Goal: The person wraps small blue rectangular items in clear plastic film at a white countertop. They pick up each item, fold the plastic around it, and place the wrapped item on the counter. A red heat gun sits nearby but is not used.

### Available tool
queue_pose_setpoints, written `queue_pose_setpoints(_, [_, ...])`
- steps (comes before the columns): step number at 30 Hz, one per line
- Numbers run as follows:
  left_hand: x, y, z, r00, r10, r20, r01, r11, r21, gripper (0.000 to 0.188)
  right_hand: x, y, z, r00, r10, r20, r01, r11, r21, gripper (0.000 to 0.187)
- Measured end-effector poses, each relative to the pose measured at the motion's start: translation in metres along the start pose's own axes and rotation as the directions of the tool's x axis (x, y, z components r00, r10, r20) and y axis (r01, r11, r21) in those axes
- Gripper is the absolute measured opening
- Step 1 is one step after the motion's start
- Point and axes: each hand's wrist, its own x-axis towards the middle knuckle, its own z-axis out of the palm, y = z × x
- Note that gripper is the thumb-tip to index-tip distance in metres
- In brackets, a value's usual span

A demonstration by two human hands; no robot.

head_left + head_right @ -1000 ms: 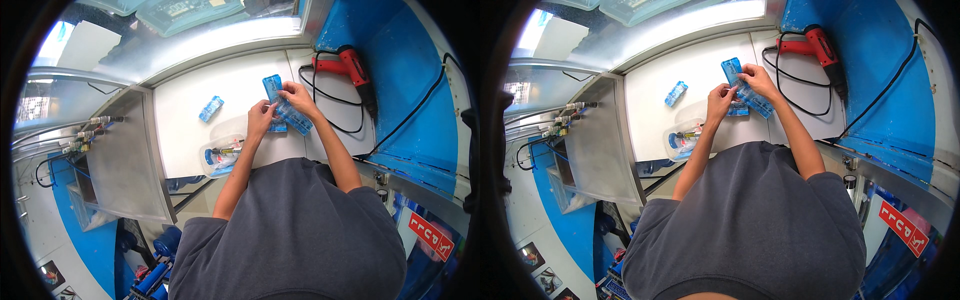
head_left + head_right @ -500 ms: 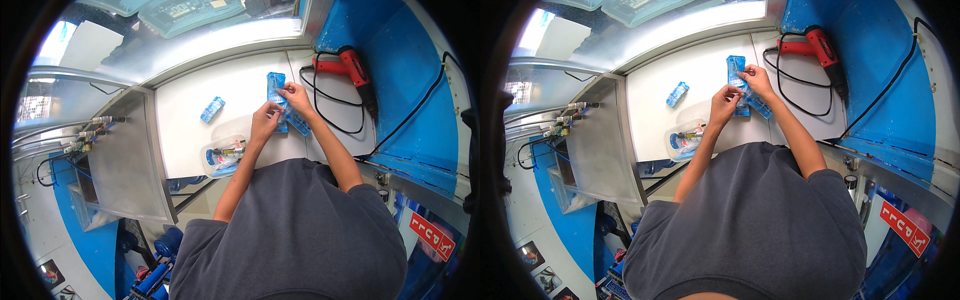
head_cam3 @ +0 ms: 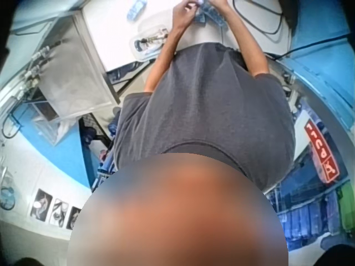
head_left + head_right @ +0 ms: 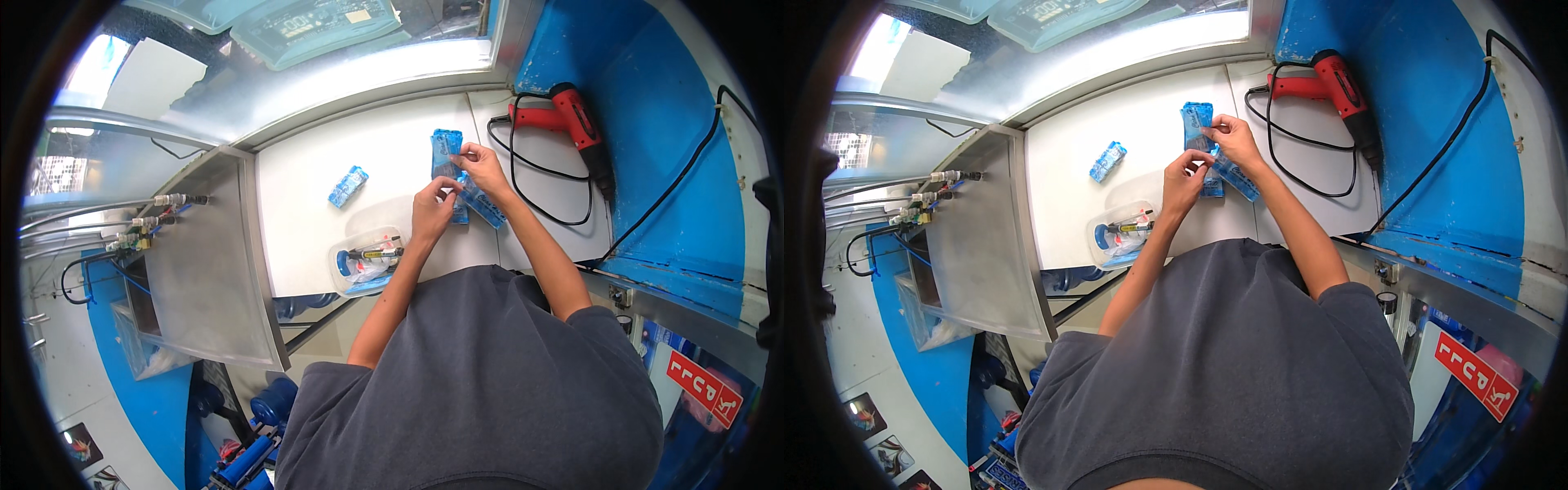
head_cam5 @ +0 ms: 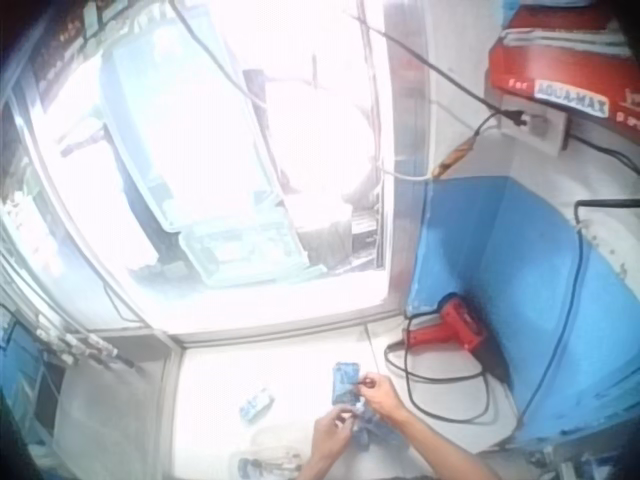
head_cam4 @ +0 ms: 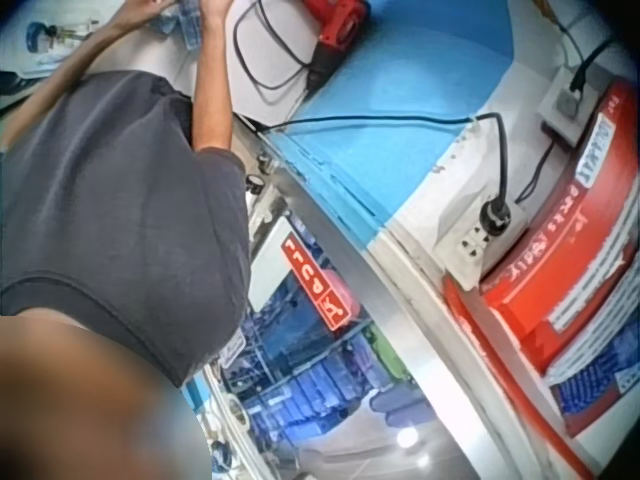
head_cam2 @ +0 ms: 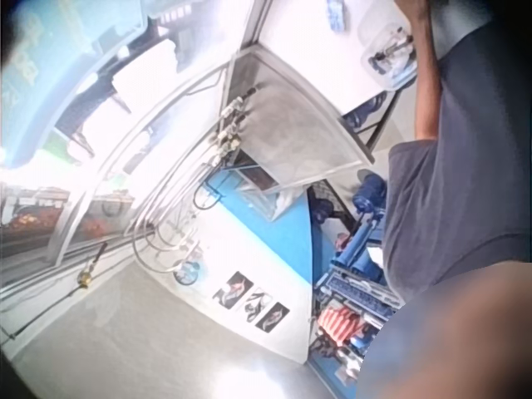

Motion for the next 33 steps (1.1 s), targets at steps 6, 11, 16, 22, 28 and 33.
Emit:
queue_pose_setpoints(6, [-0.002,-0.004,-0.001,0.999,-0.035,0.003,0.035,0.999,-0.018,0.013,-0.002,-0.004,-0.017,0.985,0.084,0.148,-0.065,0.989,-0.131,0.01])
queue_pose_setpoints(11, [-0.003,-0.003,0.003,1.0,0.013,-0.01,-0.013,1.0,0.006,0.021,0.006,-0.009,-0.029,0.971,0.102,0.218,-0.045,0.967,-0.252,0.011])
queue_pose_setpoints(16, [-0.004,0.002,-0.002,0.999,-0.025,0.019,0.024,0.996,0.084,0.026,0.01,-0.014,-0.03,0.956,0.072,0.284,0.024,0.947,-0.321,0.013])
queue_pose_setpoints(22, [-0.005,-0.02,-0.004,0.999,-0.033,0.028,0.03,0.993,0.11,0.028,0.015,-0.006,-0.033,0.96,0.034,0.277,0.094,0.895,-0.436,0.015])
queue_pose_setpoints(28, [0.001,-0.046,0.003,0.967,-0.256,-0.01,0.255,0.965,-0.061,0.045,0.02,-0.008,-0.031,0.951,0.021,0.309,0.161,0.82,-0.549,0.014])
queue_pose_setpoints(33, [0.005,-0.042,0.001,0.991,-0.129,0.019,0.128,0.989,0.071,0.024,0.015,-0.026,-0.029,0.946,0.025,0.322,0.198,0.743,-0.64,0.02])
